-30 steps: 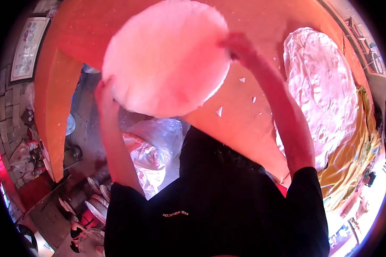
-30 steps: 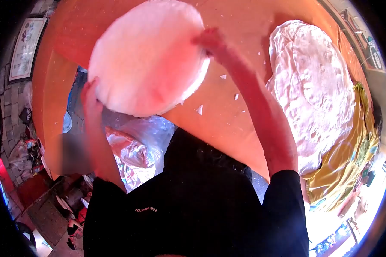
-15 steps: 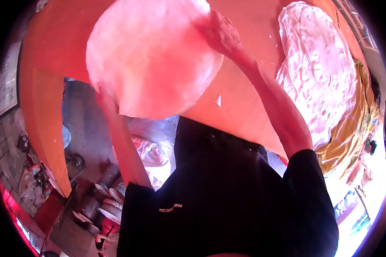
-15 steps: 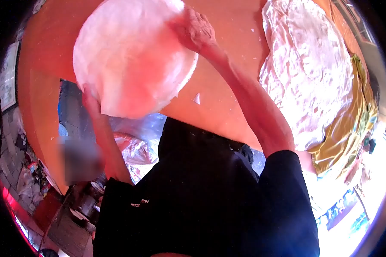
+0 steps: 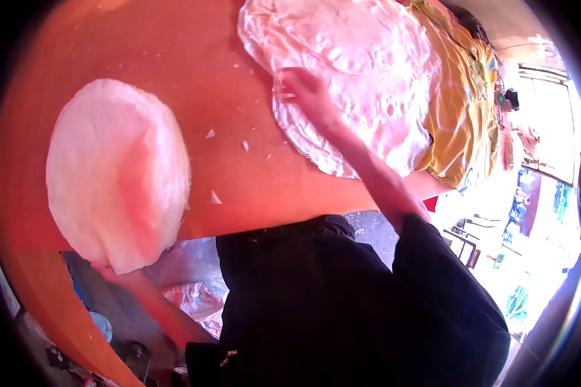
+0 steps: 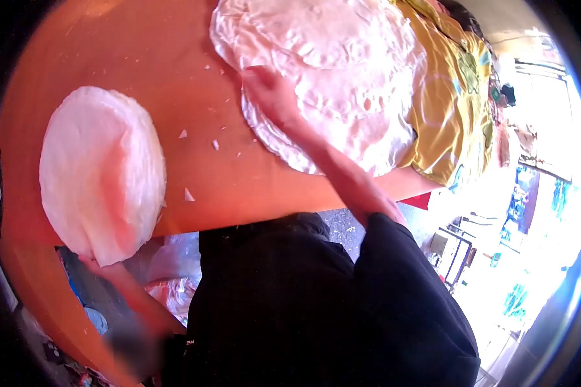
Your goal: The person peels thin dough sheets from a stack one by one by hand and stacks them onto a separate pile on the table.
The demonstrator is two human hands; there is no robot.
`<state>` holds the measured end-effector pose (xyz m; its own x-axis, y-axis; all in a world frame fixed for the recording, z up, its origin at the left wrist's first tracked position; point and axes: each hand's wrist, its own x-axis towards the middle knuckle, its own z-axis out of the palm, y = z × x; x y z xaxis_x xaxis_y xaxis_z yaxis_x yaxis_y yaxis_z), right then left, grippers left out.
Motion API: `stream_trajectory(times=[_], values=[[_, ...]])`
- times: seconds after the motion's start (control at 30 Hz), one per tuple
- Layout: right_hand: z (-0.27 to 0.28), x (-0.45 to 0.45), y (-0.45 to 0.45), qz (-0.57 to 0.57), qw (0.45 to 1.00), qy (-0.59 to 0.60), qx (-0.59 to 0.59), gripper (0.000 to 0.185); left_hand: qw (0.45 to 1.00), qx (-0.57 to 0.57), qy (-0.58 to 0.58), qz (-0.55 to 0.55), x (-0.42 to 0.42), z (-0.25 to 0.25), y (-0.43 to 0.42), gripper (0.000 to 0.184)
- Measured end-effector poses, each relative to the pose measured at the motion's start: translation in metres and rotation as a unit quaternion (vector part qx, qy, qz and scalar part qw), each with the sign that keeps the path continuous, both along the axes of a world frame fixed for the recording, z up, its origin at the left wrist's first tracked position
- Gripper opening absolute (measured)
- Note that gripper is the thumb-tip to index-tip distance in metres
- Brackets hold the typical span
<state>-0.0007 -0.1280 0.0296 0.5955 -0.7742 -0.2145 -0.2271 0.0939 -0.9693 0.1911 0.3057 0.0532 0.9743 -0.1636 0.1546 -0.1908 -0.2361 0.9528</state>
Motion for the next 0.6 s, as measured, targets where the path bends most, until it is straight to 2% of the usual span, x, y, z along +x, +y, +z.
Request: stream_trajectory(times=[0.07, 0.1, 0.13, 0.17, 0.2, 0.23, 0.27, 0.3, 0.33, 0.4, 0.47, 0.5, 0.57, 0.6], values=[[0.016, -0.066, -0.053, -0.155, 0.986, -0.04, 0.046, 0.023, 0.991, -0.128, 0.036, 0.03, 0.005, -0.004, 0.006, 0.055], [-0.004, -0.106, -0.095, -0.198, 0.98, -0.021, 0.021, 0.032, 0.998, -0.055, -0.01, 0.041, 0.009, -0.017, 0.016, 0.057], [0.004, -0.125, -0.12, -0.295, 0.955, -0.007, 0.024, 0.035, 0.997, -0.057, -0.012, 0.04, 0.014, -0.03, 0.029, 0.057], [0.003, -0.143, -0.153, -0.359, 0.931, 0.007, 0.066, 0.039, 0.998, -0.022, -0.063, 0.019, 0.02, -0.041, 0.041, 0.058], [-0.007, -0.168, -0.183, -0.33, 0.933, -0.046, 0.138, 0.044, 0.993, 0.014, -0.115, -0.004, 0.021, -0.044, 0.046, 0.059], [0.001, -0.172, -0.188, -0.32, 0.93, -0.063, 0.167, 0.047, 0.993, 0.011, -0.118, -0.009, 0.014, -0.036, 0.038, 0.059], [0.013, -0.174, -0.192, -0.31, 0.927, -0.079, 0.197, 0.049, 0.982, -0.151, 0.044, 0.104, 0.001, -0.023, 0.027, 0.061], [0.018, -0.173, -0.194, -0.315, 0.924, -0.082, 0.199, 0.049, 0.908, -0.3, 0.204, 0.211, -0.008, -0.013, 0.023, 0.062], [0.021, -0.17, -0.198, -0.307, 0.924, -0.056, 0.221, 0.049, 0.959, -0.198, 0.138, 0.151, -0.021, -0.029, 0.035, 0.06], [0.022, -0.171, -0.206, -0.3, 0.92, -0.033, 0.248, 0.049, 0.98, -0.094, 0.114, 0.134, -0.067, -0.098, 0.085, 0.051], [0.019, -0.176, -0.218, -0.224, 0.957, 0.034, 0.182, 0.045, 0.932, -0.151, 0.272, 0.187, -0.102, -0.097, 0.067, 0.038], [0.013, -0.175, -0.229, -0.229, 0.956, 0.048, 0.176, 0.043, 0.882, -0.204, 0.379, 0.192, -0.126, -0.094, 0.048, 0.031], [0.008, -0.169, -0.25, -0.228, 0.959, 0.054, 0.16, 0.045, 0.896, -0.164, 0.391, 0.134, -0.167, -0.093, 0.016, 0.024], [0.008, -0.163, -0.256, -0.224, 0.962, 0.061, 0.142, 0.046, 0.899, -0.11, 0.41, 0.11, -0.184, -0.079, -0.011, 0.025]])
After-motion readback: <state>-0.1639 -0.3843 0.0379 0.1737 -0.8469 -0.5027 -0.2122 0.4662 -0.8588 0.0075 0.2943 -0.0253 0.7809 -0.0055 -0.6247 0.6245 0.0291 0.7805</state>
